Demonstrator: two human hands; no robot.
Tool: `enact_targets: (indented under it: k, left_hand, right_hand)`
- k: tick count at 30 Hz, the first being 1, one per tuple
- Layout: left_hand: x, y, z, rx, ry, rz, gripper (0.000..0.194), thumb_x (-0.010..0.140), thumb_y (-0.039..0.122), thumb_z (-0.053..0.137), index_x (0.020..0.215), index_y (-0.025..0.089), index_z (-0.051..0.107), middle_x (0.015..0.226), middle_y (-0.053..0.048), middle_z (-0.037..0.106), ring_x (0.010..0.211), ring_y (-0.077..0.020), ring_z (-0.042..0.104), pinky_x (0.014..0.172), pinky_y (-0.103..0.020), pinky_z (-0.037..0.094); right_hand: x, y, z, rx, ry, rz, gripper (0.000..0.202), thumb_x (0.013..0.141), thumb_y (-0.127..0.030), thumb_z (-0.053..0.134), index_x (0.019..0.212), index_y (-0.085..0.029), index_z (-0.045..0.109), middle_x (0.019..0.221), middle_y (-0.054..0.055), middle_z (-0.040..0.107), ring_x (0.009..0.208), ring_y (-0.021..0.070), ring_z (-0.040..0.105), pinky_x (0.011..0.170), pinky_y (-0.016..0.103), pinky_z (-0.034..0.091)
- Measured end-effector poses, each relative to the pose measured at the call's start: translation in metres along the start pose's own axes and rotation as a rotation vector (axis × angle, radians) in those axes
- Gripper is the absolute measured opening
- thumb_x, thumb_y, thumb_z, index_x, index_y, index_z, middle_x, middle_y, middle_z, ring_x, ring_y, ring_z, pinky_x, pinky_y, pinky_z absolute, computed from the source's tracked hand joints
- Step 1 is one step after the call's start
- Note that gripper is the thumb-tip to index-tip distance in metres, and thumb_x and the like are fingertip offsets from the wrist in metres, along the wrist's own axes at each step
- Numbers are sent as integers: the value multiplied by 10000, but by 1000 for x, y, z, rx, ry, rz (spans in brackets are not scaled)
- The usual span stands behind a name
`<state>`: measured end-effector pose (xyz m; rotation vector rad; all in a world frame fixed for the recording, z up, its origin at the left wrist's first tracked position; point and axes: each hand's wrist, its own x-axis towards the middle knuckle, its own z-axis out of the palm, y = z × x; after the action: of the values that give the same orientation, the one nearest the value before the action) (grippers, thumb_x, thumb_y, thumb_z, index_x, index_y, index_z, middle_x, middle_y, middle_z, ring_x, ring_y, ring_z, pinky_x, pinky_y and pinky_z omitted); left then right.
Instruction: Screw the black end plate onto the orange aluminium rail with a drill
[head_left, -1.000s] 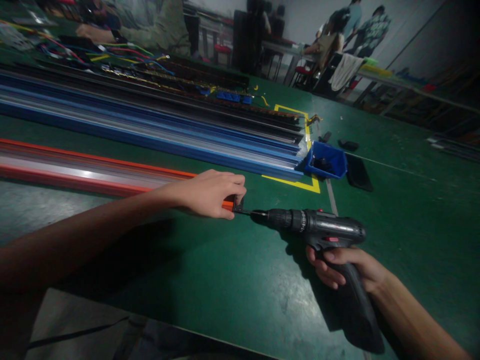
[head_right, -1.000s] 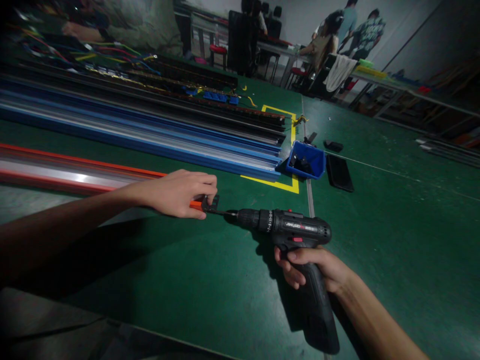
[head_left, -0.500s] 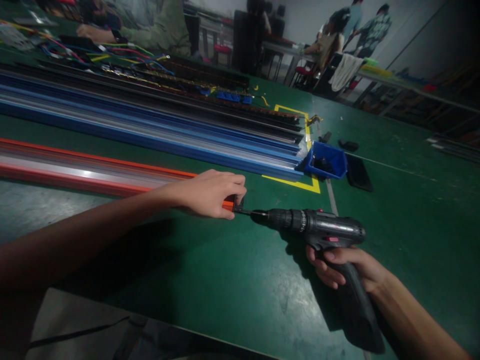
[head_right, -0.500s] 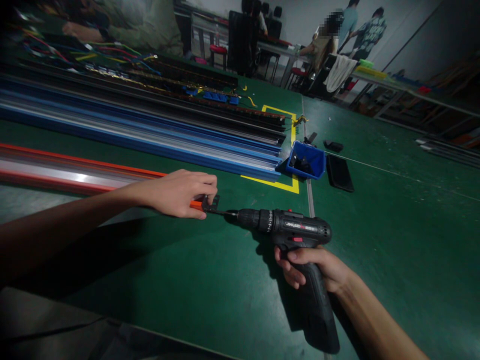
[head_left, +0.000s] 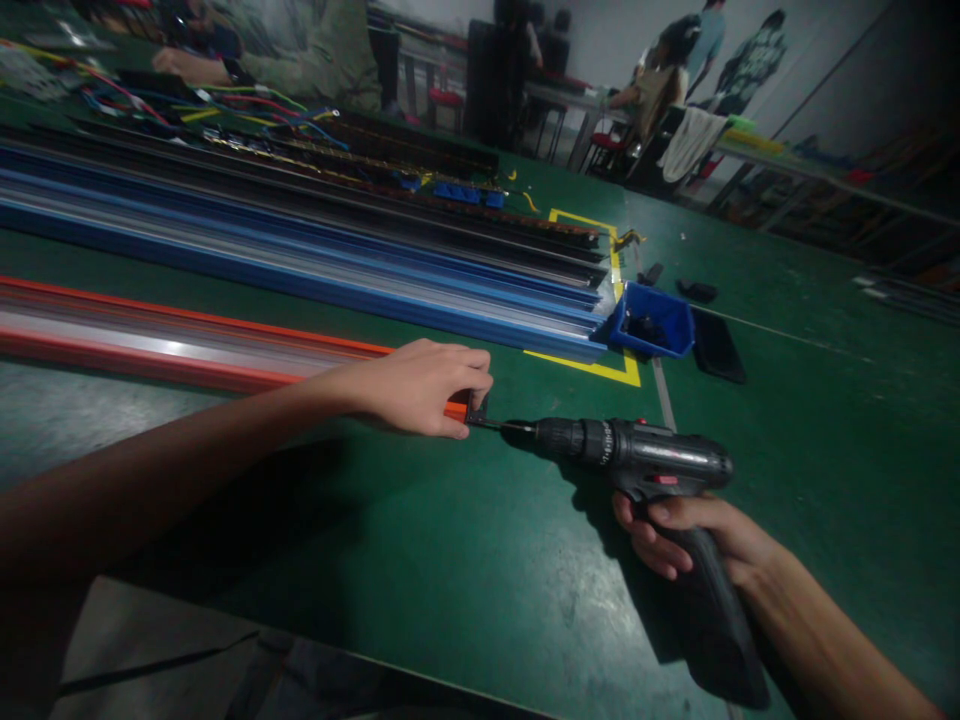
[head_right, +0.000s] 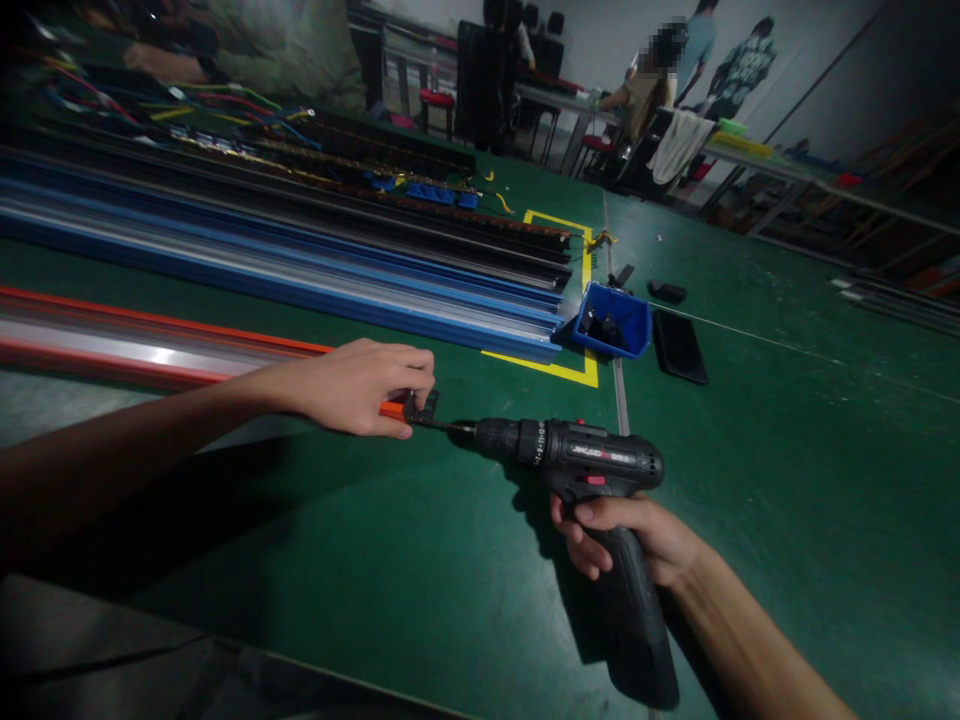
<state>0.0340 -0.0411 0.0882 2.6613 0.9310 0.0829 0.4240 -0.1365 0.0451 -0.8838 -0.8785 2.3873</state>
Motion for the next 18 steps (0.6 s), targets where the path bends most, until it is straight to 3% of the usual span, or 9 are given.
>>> enact_targets:
  k: [18]
  left_hand:
    - [-1, -1, 0, 2, 3, 13, 208, 846, 438, 740, 926, 265, 655, 1029, 2, 610, 977, -189, 608, 689, -311, 310]
  right_hand:
    - [1, 0, 0, 21, -12, 0, 231, 890, -231, 786, 1044, -58, 791, 759, 40, 670, 495, 56, 532, 553, 204, 561]
